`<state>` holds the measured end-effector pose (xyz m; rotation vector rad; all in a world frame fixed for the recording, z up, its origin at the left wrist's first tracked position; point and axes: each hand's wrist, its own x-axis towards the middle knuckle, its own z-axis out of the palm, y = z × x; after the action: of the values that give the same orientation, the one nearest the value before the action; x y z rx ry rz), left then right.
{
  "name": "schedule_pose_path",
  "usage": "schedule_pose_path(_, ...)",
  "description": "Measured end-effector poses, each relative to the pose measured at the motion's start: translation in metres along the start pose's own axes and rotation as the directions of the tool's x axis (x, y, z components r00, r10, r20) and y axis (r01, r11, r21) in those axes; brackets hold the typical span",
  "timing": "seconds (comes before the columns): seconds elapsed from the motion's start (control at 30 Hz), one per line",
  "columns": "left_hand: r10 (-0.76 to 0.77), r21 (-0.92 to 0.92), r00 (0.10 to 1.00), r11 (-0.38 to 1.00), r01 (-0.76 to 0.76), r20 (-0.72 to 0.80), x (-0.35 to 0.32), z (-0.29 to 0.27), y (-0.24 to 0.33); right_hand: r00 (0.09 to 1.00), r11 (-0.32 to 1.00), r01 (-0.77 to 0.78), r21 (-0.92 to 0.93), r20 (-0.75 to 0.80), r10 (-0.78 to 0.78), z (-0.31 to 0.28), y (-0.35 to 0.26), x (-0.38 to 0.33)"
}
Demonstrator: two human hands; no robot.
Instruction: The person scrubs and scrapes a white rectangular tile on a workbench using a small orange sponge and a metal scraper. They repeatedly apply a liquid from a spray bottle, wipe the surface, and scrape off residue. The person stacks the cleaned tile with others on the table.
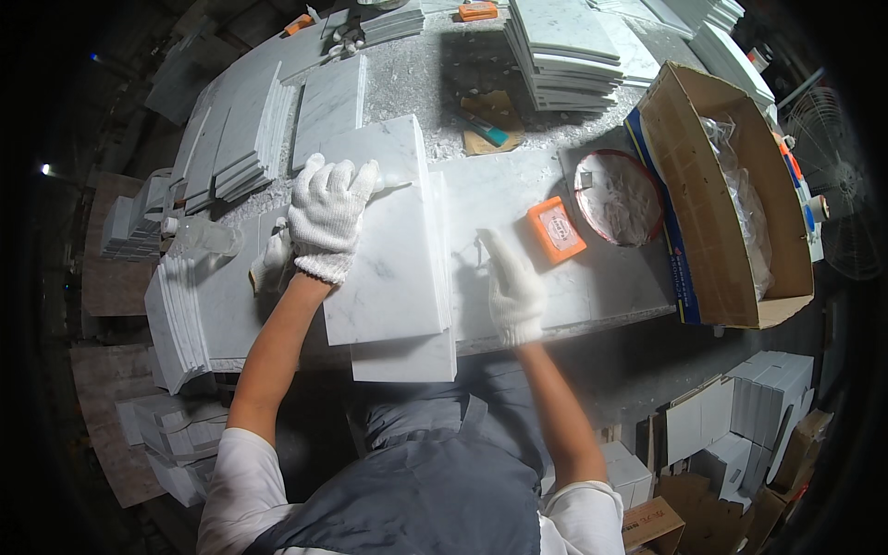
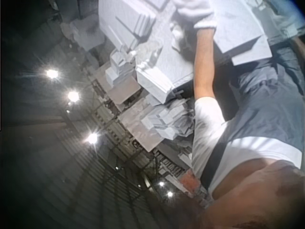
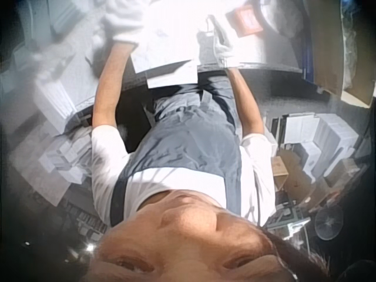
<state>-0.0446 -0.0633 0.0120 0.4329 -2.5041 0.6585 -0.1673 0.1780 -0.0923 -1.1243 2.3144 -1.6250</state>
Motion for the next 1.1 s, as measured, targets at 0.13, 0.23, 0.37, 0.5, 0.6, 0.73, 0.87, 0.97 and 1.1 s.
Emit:
schedule_pose_path(0.13,-0.014,-0.010,1.000,1.000,0.014,0.018,0.001,-0.001,0.001,0.998,0.998,0.064,-0.001,-0.022,-0.064,0.001,-0.003,0.001)
schedule_pose_path(0.23,-0.023,-0.002,1.000,1.000,0.023,-0.006,0.002,-0.002,0.002,1.000,1.000,-0.013,0.023,0.009,0.013,-0.001,-0.004,0.001)
schedule_pose_path(0.37,-0.025,-0.001,1.000,1.000,0.025,0.010,0.000,-0.001,0.001,0.998,0.998,-0.052,0.024,0.023,0.051,-0.001,-0.003,0.000)
schedule_pose_path(0.5,-0.065,-0.021,0.996,0.998,0.066,0.062,-0.004,0.003,0.000,0.999,0.999,0.045,0.005,-0.021,-0.045,0.002,-0.002,0.001)
schedule_pose_path(0.6,-0.234,-0.112,0.972,0.966,0.234,0.008,-0.013,0.003,0.001,0.996,0.997,0.078,0.007,-0.054,-0.077,0.003,-0.003,0.002)
schedule_pose_path(0.73,-0.597,-0.649,0.801,0.594,0.475,0.040,-0.044,-0.010,-0.007,0.998,0.990,0.057,0.126,-0.043,-0.052,0.002,-0.004,-0.001)
schedule_pose_path(0.87,-0.837,-0.839,0.423,-0.076,0.539,0.348,-0.101,-0.032,-0.028,1.000,0.981,0.021,0.195,0.009,-0.024,0.006,0.001,-0.007)
schedule_pose_path(0.97,-0.929,-0.634,0.296,0.093,0.767,0.222,-0.151,-0.046,-0.046,0.990,0.947,0.129,0.294,-0.092,-0.107,0.018,0.011,-0.010)
schedule_pose_path(1.1,-0.943,-0.509,0.220,0.065,0.858,0.251,-0.215,-0.048,-0.037,0.982,0.968,0.173,0.182,-0.107,-0.155,0.021,0.021,-0.013)
